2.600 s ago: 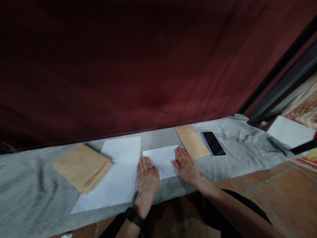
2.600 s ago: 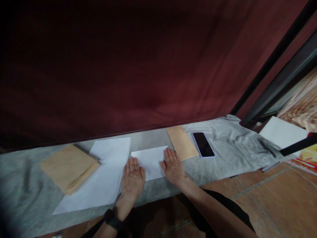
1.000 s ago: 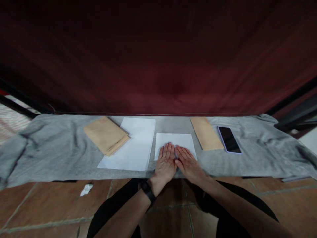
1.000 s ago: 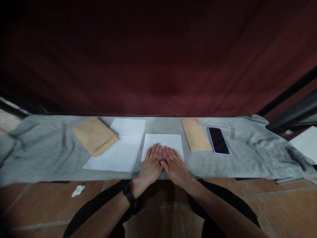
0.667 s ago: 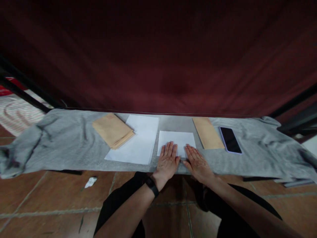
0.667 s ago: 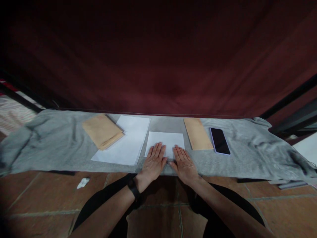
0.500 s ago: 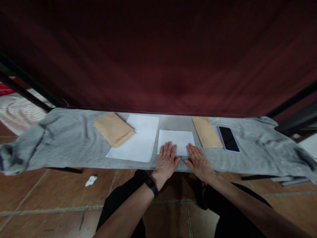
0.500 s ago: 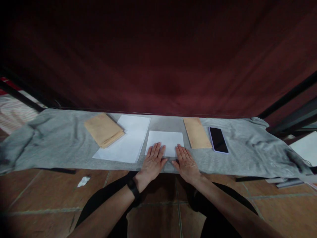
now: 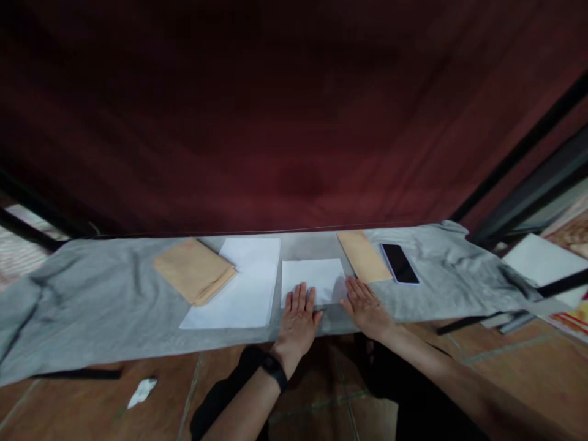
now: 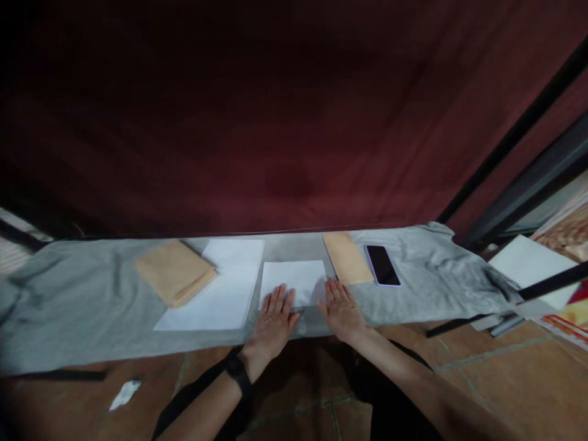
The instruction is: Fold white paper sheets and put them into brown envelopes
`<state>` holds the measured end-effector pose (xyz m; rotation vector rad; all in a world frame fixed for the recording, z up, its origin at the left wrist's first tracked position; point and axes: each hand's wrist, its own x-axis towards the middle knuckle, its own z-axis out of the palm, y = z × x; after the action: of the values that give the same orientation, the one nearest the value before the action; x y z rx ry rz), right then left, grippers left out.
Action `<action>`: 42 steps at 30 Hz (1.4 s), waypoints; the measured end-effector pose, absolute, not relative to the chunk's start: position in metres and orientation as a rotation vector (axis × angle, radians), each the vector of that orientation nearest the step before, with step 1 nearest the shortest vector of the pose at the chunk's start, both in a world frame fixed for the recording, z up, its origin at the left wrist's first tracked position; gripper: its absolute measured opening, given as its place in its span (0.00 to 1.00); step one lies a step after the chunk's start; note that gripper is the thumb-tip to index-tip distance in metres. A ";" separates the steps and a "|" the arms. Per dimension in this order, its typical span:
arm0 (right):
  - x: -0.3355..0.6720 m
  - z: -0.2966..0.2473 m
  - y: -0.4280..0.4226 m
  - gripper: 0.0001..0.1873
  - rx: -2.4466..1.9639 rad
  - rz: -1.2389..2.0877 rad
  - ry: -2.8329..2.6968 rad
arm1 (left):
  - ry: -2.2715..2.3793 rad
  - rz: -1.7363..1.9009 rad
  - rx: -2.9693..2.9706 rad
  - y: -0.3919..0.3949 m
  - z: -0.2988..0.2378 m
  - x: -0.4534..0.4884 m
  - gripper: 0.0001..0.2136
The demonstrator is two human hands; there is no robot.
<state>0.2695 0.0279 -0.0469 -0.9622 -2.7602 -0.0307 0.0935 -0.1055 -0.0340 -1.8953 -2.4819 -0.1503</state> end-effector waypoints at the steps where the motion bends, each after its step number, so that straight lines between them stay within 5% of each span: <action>1: 0.263 -0.043 0.027 0.33 -0.951 0.025 -2.749 | -2.487 -0.140 -1.893 -0.103 -0.031 0.093 0.26; 7: 0.203 -0.033 0.015 0.27 -0.846 0.405 -2.691 | -2.468 -0.143 -1.774 -0.072 -0.006 0.079 0.22; 12: 0.181 -0.043 0.011 0.27 -0.773 0.330 -2.622 | -2.296 -0.216 -1.775 -0.059 -0.025 0.057 0.28; 28: 0.216 -0.071 0.036 0.30 -0.908 -0.092 -2.573 | -2.367 -0.268 -1.636 -0.068 -0.062 0.042 0.28; 42: 0.176 -0.033 0.045 0.27 -0.825 0.288 -2.641 | -2.268 -0.276 -1.839 -0.035 -0.044 0.048 0.27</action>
<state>0.1763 0.0452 -0.0332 -0.8255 -2.6412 0.2878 0.0484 -0.0348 -0.0435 -1.8394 -2.2685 -0.2762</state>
